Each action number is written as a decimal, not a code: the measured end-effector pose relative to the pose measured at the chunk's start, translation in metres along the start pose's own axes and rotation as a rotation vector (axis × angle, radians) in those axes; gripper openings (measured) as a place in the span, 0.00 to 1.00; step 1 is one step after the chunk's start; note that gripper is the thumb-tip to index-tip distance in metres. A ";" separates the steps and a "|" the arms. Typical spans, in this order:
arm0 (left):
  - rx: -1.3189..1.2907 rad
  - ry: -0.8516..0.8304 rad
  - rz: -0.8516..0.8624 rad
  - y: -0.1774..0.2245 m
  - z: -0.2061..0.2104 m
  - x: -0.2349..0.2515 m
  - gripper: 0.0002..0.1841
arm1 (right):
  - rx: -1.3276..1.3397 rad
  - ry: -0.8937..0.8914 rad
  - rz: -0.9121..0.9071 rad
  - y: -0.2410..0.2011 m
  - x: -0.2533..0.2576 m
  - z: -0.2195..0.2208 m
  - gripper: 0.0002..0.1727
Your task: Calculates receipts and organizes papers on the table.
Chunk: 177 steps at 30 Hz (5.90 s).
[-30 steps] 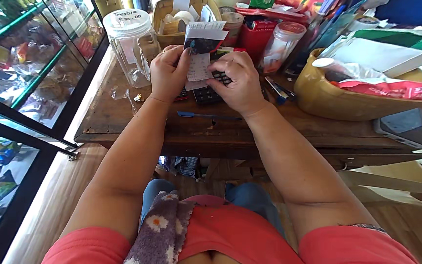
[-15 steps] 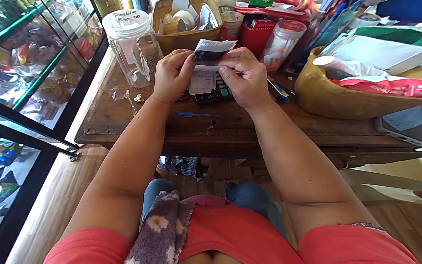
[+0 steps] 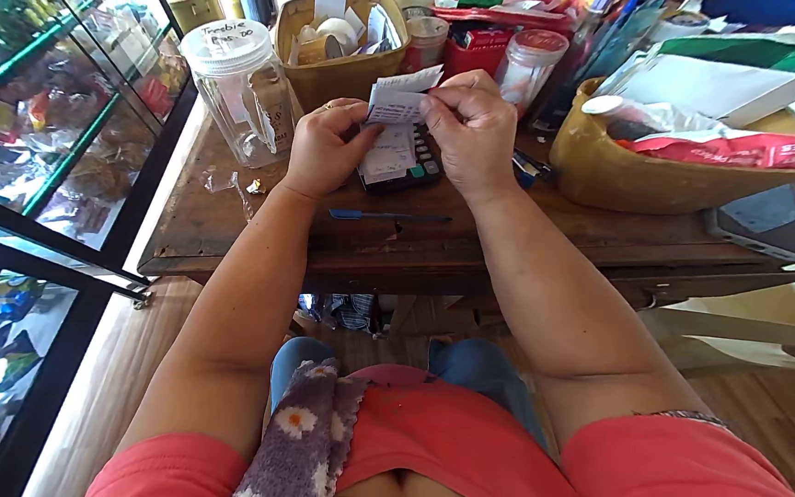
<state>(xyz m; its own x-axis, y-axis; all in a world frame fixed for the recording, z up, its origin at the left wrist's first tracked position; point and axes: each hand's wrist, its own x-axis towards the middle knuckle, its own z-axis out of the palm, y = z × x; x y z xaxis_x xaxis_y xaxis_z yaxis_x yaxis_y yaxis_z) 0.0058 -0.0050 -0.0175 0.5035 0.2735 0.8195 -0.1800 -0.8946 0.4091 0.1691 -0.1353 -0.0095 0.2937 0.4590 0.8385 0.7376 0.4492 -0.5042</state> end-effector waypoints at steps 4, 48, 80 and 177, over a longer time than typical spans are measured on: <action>0.081 0.087 -0.118 -0.002 -0.003 0.002 0.10 | -0.106 -0.149 0.092 0.002 0.003 -0.011 0.17; -0.230 0.454 -0.367 0.000 -0.007 0.011 0.12 | -0.302 -0.826 -0.004 0.008 -0.006 0.007 0.26; 0.064 0.128 0.003 0.000 -0.003 -0.001 0.20 | -0.162 -0.001 -0.245 0.009 -0.004 0.006 0.09; 0.005 0.169 -0.216 0.000 -0.004 0.005 0.13 | -0.241 -0.135 -0.283 0.013 -0.003 0.005 0.12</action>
<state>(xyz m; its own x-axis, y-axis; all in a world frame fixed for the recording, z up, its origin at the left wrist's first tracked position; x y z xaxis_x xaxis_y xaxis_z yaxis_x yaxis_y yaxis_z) 0.0049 -0.0026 -0.0121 0.3815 0.5128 0.7691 -0.0796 -0.8107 0.5800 0.1748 -0.1273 -0.0199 -0.0128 0.4470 0.8945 0.9044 0.3867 -0.1803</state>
